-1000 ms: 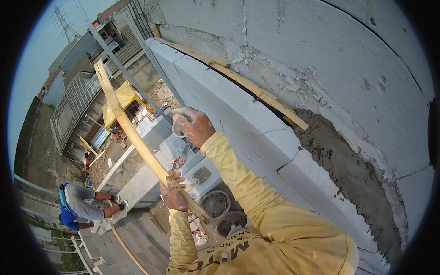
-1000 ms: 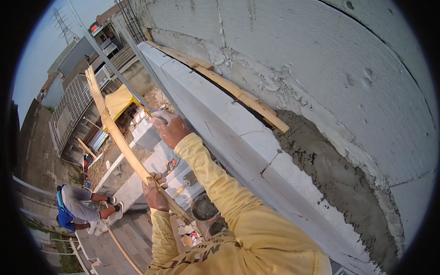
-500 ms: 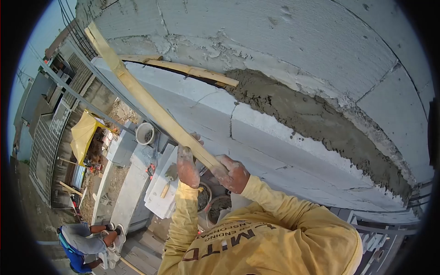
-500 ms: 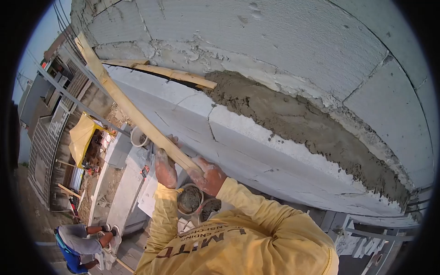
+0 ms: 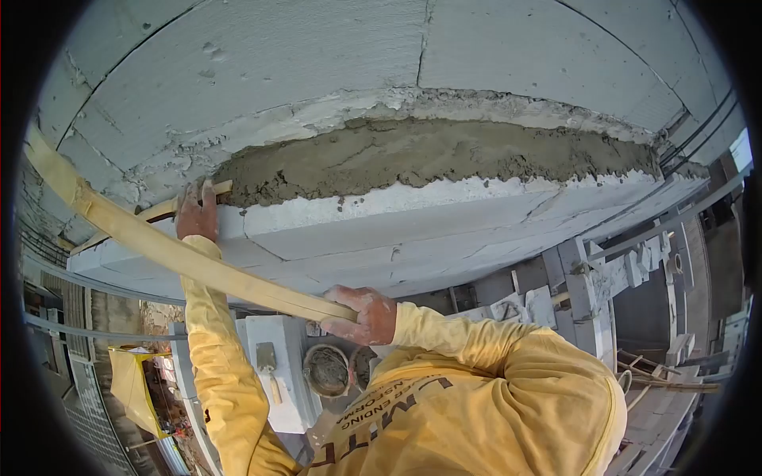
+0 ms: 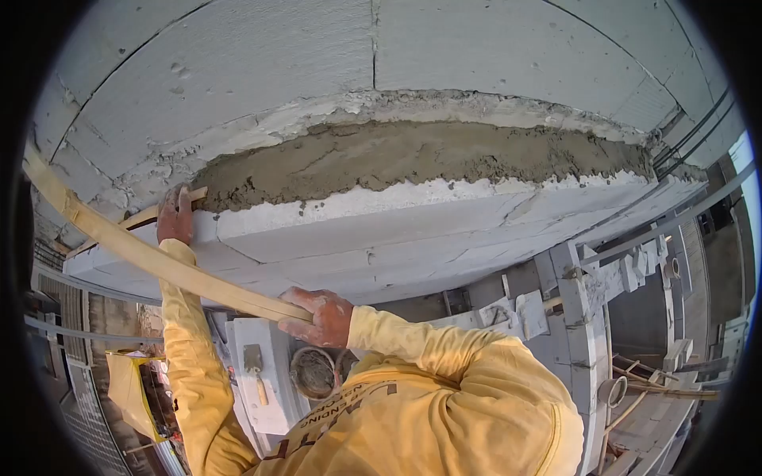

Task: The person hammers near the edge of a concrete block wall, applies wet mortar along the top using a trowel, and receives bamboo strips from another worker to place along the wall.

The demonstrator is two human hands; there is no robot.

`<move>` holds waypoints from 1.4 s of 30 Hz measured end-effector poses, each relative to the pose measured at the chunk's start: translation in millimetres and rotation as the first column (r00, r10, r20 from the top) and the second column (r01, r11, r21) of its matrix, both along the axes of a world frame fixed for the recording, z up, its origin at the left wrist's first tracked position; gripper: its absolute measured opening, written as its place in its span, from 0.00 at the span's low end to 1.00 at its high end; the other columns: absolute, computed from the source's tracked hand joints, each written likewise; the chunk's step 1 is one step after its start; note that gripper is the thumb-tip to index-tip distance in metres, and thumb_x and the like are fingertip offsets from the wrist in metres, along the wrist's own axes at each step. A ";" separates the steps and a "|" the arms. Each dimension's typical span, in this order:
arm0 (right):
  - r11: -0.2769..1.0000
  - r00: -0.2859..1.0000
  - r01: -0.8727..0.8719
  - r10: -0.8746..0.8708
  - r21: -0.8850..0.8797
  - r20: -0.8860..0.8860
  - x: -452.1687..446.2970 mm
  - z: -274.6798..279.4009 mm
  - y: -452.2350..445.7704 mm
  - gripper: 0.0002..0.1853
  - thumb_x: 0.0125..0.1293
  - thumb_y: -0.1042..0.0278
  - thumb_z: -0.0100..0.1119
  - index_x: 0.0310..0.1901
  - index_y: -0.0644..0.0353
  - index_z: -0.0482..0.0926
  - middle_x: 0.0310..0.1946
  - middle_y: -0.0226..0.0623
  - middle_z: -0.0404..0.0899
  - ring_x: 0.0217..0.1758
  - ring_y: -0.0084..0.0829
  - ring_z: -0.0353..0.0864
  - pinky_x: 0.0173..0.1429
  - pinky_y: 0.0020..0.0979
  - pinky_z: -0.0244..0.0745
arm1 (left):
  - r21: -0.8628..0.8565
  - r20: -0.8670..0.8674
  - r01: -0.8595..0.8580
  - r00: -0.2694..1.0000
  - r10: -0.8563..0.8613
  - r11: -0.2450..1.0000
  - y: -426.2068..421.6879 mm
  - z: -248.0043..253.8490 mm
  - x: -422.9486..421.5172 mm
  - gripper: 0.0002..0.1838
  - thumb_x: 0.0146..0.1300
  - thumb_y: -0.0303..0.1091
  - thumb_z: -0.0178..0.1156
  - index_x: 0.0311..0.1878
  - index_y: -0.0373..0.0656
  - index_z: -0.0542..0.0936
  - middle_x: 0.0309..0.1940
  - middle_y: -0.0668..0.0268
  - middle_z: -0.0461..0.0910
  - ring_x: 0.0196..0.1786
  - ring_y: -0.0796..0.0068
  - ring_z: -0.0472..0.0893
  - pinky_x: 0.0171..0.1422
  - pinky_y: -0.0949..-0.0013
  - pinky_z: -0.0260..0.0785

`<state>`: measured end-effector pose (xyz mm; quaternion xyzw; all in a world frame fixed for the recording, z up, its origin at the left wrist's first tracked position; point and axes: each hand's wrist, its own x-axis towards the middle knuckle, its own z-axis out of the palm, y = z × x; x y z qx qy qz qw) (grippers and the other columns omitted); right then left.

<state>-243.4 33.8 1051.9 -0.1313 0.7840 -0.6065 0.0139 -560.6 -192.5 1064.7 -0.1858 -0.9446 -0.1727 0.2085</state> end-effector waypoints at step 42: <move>-0.678 -0.499 0.603 -0.732 -0.421 0.464 348.7 -132.2 207.9 0.06 0.73 0.68 0.50 0.47 0.51 0.64 0.23 0.27 0.72 0.16 0.22 0.70 0.18 0.23 0.71 | -0.164 0.335 -0.451 0.811 0.479 0.878 -31.5 -44.9 -89.0 0.45 0.64 0.72 0.39 0.66 0.41 0.73 0.65 0.47 0.71 0.70 0.49 0.67 0.73 0.61 0.57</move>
